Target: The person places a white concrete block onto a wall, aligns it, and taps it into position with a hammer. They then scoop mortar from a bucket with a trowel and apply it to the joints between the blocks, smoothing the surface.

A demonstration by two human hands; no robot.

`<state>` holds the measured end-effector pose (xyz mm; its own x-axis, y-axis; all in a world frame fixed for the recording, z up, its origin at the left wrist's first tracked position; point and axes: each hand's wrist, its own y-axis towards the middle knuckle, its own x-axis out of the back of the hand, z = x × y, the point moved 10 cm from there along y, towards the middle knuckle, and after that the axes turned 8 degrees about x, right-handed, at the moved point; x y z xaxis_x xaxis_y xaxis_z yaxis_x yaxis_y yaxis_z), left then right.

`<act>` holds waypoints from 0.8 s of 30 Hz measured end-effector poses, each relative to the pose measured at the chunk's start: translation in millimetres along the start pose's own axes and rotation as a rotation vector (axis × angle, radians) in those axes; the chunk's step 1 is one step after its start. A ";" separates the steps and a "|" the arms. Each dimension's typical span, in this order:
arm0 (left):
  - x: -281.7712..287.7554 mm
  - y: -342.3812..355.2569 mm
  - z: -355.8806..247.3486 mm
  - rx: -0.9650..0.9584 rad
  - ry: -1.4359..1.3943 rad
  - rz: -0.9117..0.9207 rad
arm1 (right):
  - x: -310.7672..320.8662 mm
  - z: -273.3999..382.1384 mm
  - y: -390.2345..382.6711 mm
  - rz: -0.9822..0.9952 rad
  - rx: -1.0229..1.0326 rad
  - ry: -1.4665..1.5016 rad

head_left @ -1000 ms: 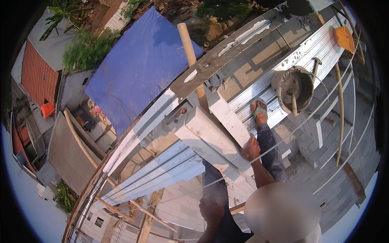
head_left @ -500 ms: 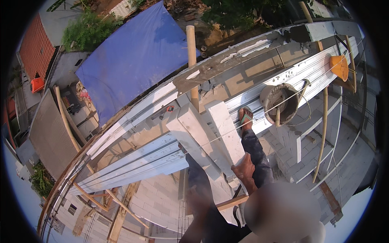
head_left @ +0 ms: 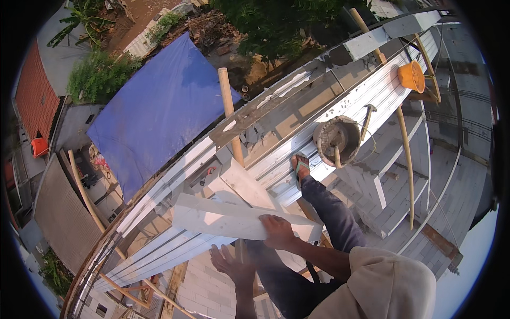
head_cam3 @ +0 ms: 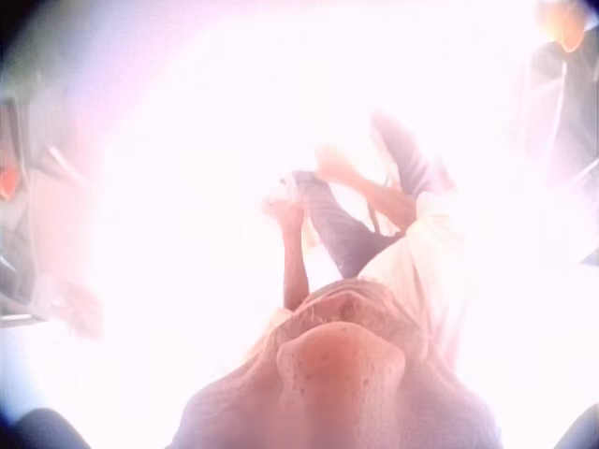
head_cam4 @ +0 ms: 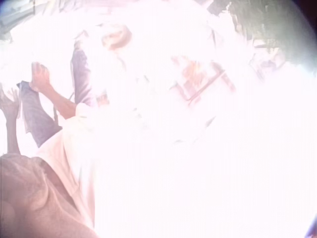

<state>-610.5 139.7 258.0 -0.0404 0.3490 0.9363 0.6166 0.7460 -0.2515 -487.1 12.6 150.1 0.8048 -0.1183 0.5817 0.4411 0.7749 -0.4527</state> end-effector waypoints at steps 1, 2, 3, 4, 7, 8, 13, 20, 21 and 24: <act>4.7 6.9 7.1 -0.011 0.073 0.007 | 0.0 12.3 8.0 -0.044 0.120 -0.030; 9.8 12.8 15.5 -0.018 0.147 0.010 | -5.1 21.5 17.7 0.010 0.174 -0.075; 16.7 18.1 21.9 -0.028 0.220 0.014 | -5.9 31.6 26.5 0.061 0.226 -0.120; 23.7 24.7 27.4 -0.037 0.293 0.018 | -6.1 39.9 34.8 0.115 0.277 -0.166; 42.0 57.5 38.3 0.052 0.450 0.201 | 7.5 65.8 55.5 0.231 0.466 -0.275; 40.2 65.1 45.9 -0.001 0.430 0.222 | 18.9 73.7 60.4 0.247 0.522 -0.314; 24.2 93.7 52.9 -0.171 0.130 0.307 | 79.1 91.8 90.9 0.226 0.760 -0.493; 7.3 168.0 -14.0 -0.158 0.049 0.159 | 180.7 78.6 167.8 0.230 0.846 -0.757; 18.9 186.0 -48.5 -0.199 0.008 0.101 | 191.0 67.2 178.9 0.080 0.901 -0.813; 9.0 231.4 -69.9 -0.153 0.004 0.098 | 230.8 51.4 222.2 0.158 0.792 -0.842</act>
<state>-413.3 275.8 225.4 0.0284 0.4135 0.9101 0.7301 0.6133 -0.3015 -223.7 189.4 218.5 0.1792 0.2332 0.9558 -0.2507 0.9502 -0.1849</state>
